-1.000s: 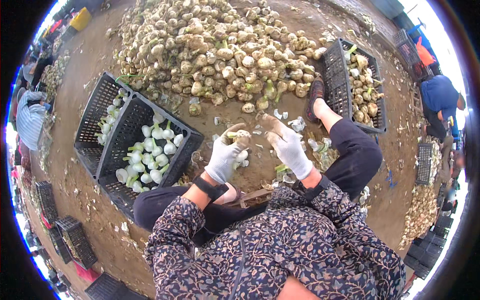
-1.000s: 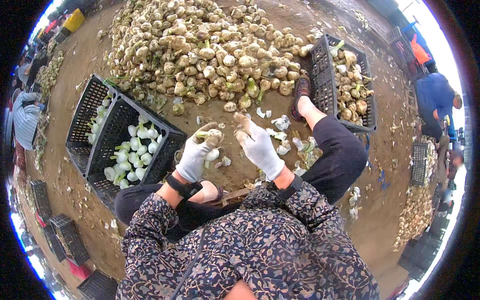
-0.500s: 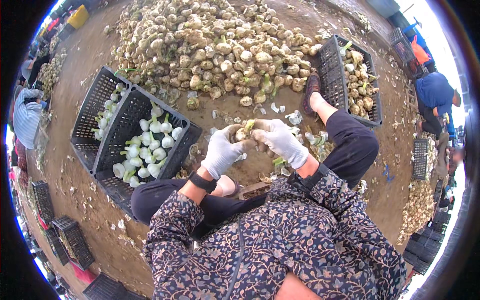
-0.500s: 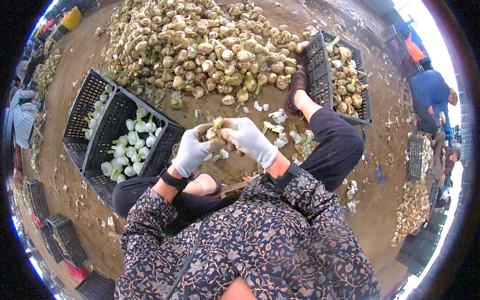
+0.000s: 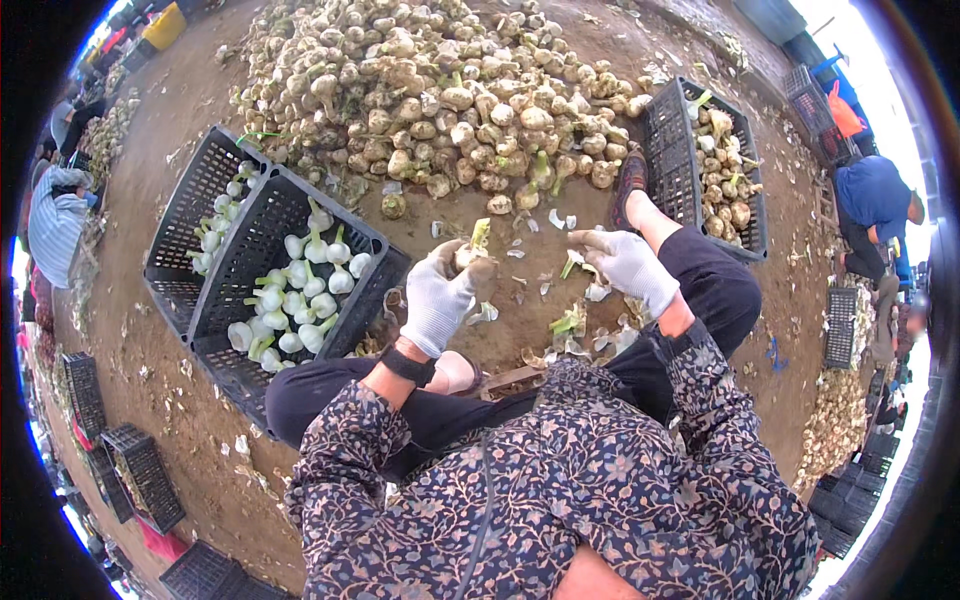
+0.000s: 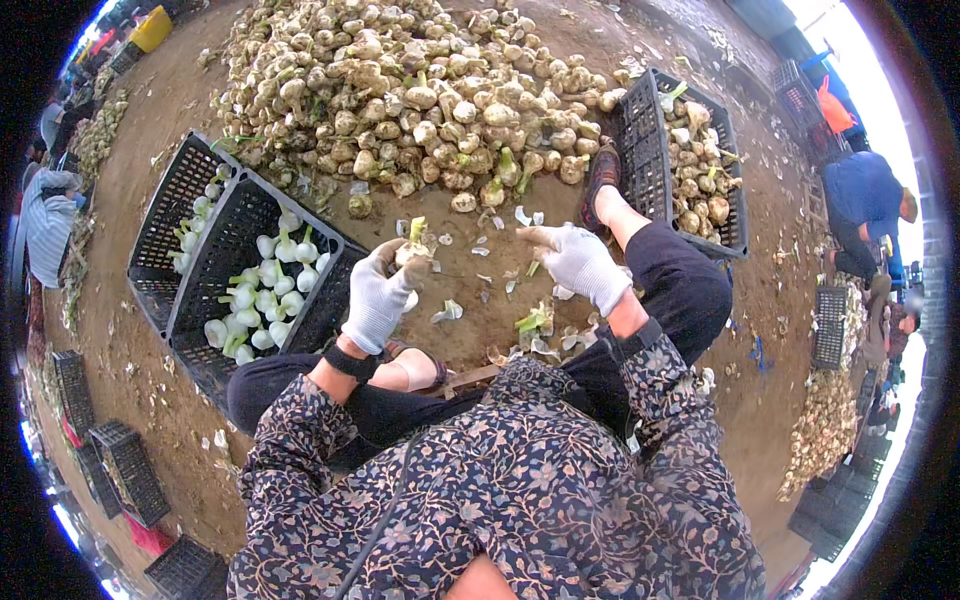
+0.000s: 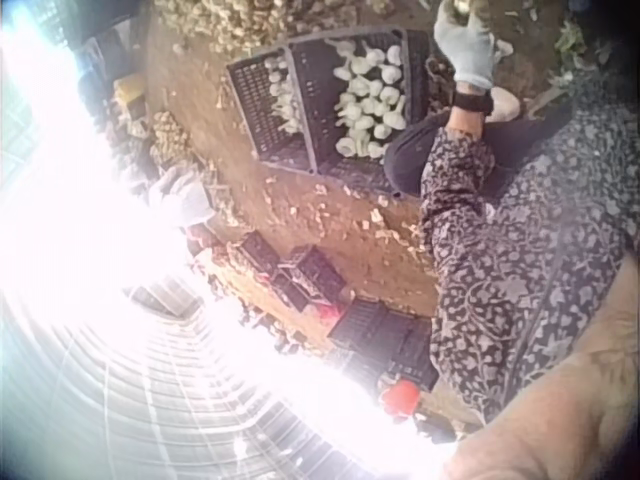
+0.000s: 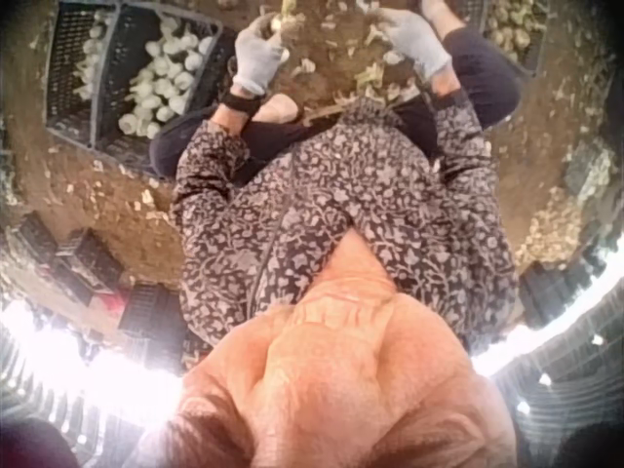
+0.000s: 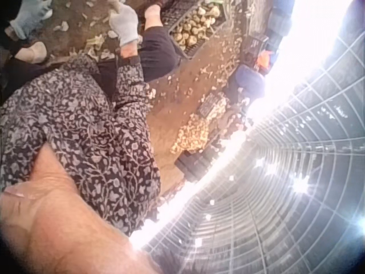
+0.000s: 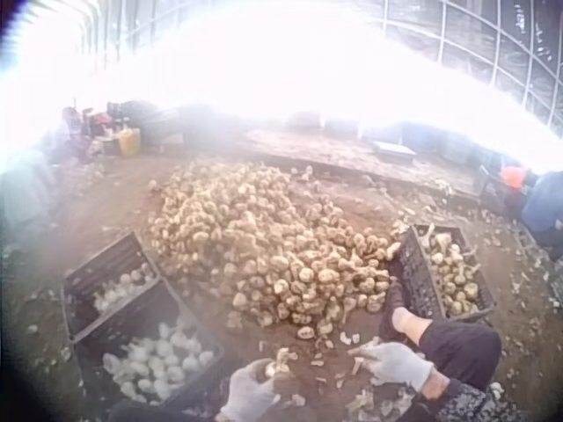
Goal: The recorder is sitting on the floor peeling and cleaning lily bulbs or similar agricultural produce and placing them into crates.
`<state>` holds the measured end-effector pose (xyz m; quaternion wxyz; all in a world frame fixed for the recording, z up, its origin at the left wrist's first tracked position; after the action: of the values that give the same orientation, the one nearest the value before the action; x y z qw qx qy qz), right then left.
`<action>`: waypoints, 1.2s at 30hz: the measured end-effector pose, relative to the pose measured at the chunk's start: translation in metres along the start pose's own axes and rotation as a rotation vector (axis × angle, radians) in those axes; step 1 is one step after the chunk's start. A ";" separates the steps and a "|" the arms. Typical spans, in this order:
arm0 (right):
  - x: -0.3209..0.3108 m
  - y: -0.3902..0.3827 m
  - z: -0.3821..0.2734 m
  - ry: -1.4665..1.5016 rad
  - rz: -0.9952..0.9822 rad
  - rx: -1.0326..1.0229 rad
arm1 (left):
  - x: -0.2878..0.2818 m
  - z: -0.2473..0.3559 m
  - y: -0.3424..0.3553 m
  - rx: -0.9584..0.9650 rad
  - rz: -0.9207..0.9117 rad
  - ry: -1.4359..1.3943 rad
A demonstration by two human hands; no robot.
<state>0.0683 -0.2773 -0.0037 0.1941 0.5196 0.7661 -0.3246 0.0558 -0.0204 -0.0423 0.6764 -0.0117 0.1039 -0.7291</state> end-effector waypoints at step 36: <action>0.053 0.002 -0.044 1.251 0.003 0.155 | 0.027 0.007 0.002 -0.293 -0.315 -0.826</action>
<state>0.0510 -0.2105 -0.0067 -0.3284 0.6248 0.7082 -0.0136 0.0571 -0.0477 -0.0391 0.5333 -0.4120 -0.0754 -0.7349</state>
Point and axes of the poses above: each hand's wrist, its own y-axis towards the middle knuckle, its own x-axis out of the palm, z = x × y, the point moved 6 cm from there along y, towards the middle knuckle, and after that the axes turned 7 degrees about y, right-handed, at the moved point
